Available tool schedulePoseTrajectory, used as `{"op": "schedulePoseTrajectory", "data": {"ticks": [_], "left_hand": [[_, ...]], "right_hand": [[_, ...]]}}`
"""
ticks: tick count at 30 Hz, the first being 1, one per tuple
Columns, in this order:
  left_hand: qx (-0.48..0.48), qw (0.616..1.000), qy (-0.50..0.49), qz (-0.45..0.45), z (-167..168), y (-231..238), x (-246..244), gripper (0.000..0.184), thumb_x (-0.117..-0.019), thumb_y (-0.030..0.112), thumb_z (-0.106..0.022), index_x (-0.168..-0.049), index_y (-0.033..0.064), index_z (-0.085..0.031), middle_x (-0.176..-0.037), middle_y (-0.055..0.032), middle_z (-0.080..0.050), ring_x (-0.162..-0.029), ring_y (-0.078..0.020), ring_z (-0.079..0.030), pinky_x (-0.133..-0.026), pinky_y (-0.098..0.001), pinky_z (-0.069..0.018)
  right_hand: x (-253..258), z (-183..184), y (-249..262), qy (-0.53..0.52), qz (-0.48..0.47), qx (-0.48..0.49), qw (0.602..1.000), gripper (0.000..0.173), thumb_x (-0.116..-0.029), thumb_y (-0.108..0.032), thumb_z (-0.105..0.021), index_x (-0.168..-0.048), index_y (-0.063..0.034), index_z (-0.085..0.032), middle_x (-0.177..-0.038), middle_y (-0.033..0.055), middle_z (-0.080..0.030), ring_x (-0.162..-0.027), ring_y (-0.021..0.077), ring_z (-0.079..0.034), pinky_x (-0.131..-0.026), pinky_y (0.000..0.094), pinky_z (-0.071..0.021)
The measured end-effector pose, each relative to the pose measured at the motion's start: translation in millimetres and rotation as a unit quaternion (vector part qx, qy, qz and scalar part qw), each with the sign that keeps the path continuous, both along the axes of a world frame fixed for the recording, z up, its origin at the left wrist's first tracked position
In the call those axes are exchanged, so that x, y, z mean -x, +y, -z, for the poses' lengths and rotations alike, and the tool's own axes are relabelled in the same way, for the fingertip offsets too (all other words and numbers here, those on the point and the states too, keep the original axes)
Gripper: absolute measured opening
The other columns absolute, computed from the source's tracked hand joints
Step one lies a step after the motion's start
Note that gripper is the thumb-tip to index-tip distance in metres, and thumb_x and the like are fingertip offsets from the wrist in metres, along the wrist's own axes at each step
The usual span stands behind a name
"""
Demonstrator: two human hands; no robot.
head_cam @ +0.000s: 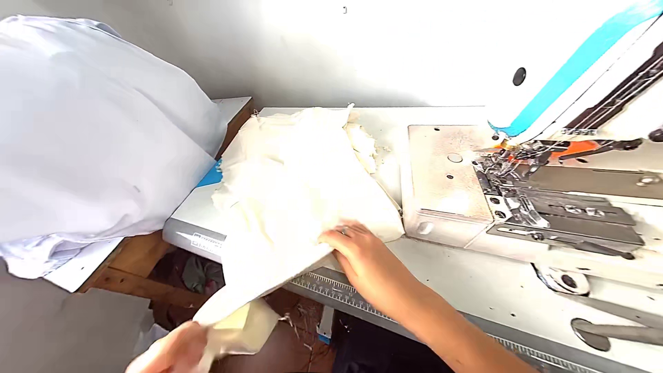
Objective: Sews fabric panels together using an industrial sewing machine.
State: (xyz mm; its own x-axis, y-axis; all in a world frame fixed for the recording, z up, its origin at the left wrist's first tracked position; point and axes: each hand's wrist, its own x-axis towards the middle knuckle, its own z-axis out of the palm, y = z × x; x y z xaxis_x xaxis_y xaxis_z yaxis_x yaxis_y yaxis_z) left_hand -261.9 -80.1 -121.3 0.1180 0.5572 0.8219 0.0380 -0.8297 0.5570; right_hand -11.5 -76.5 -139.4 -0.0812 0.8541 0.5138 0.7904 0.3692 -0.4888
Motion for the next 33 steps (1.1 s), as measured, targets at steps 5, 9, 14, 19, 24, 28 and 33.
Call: {"op": "schedulePoseTrajectory", "data": {"ticks": [5,9,14,19,24,28,33], "left_hand": [[-0.042,0.978,0.15,-0.14,46.7,45.6,-61.4,0.024,-0.1007,0.039,-0.055,-0.096,0.0201,-0.069,-0.104,0.0007,-0.075,-0.112,-0.0145,-0.066,-0.108,-0.0411,-0.0404],[-0.093,0.984,0.13,-0.077,-18.8,95.5,-111.1,0.02,-0.092,0.015,-0.061,-0.078,0.0032,-0.068,-0.079,-0.0065,-0.068,-0.081,-0.0154,-0.065,-0.079,-0.0343,-0.0531],[-0.054,0.912,0.406,-0.026,-76.6,95.9,-180.3,0.049,-0.0863,0.002,-0.077,-0.133,-0.0029,-0.062,-0.139,-0.0299,-0.056,-0.127,-0.0508,-0.054,-0.105,-0.0693,-0.0413],[0.022,0.959,0.234,0.156,13.2,-22.2,-163.0,0.033,-0.0937,0.034,-0.075,-0.098,0.0037,-0.064,-0.089,-0.008,-0.068,-0.076,-0.0063,-0.065,-0.069,-0.0186,-0.0553],[0.151,0.967,0.113,0.174,65.4,-50.1,-159.2,0.014,-0.095,0.014,-0.071,-0.098,0.001,-0.067,-0.096,-0.0062,-0.072,-0.084,-0.003,-0.071,-0.074,-0.0181,-0.0619],[0.213,0.957,0.059,0.19,58.0,-49.6,-151.6,0.008,-0.0948,0.006,-0.065,-0.101,0.002,-0.068,-0.098,0.0003,-0.075,-0.086,-0.0003,-0.072,-0.076,-0.0186,-0.0619],[0.242,0.931,0.074,0.263,53.6,-50.9,-164.1,0.029,-0.1005,0.017,-0.062,-0.117,-0.0066,-0.059,-0.106,-0.0042,-0.071,-0.097,-0.0044,-0.07,-0.088,-0.0239,-0.0598]], "right_hand": [[-18.8,-75.6,-108.6,0.211,-0.155,0.128,0.957,0.019,-0.0992,-0.008,-0.06,-0.091,0.0073,-0.069,-0.065,0.0143,-0.06,-0.056,0.0134,-0.054,-0.053,0.025,-0.0417],[-62.9,-53.5,-148.2,0.309,-0.031,0.156,0.938,0.013,-0.0958,-0.011,-0.067,-0.103,-0.0002,-0.072,-0.081,-0.0015,-0.069,-0.07,-0.0038,-0.061,-0.064,0.0154,-0.0513],[-68.7,5.5,-137.3,0.492,0.044,0.054,0.868,0.012,-0.0925,-0.017,-0.072,-0.102,-0.0115,-0.074,-0.09,-0.0091,-0.074,-0.08,-0.0006,-0.07,-0.072,0.0189,-0.0596],[-63.9,18.4,-130.3,0.584,0.032,0.059,0.809,0.015,-0.0898,-0.014,-0.076,-0.104,-0.0091,-0.073,-0.092,-0.0049,-0.075,-0.083,0.0026,-0.071,-0.076,0.0214,-0.0606],[-57.6,25.8,-131.5,0.543,0.037,0.018,0.839,0.009,-0.0863,-0.012,-0.079,-0.095,-0.0123,-0.077,-0.087,-0.0085,-0.075,-0.079,-0.0028,-0.069,-0.073,0.0154,-0.059],[-59.3,26.0,-138.2,0.479,0.074,-0.031,0.874,0.006,-0.0871,-0.01,-0.077,-0.093,-0.0104,-0.077,-0.089,-0.0057,-0.075,-0.082,-0.0003,-0.071,-0.077,0.0159,-0.0603],[-43.3,37.8,-137.0,0.416,0.093,-0.034,0.904,0.009,-0.0896,-0.011,-0.072,-0.097,-0.0056,-0.074,-0.095,-0.0019,-0.073,-0.089,-0.0002,-0.069,-0.082,0.0161,-0.059]]}}
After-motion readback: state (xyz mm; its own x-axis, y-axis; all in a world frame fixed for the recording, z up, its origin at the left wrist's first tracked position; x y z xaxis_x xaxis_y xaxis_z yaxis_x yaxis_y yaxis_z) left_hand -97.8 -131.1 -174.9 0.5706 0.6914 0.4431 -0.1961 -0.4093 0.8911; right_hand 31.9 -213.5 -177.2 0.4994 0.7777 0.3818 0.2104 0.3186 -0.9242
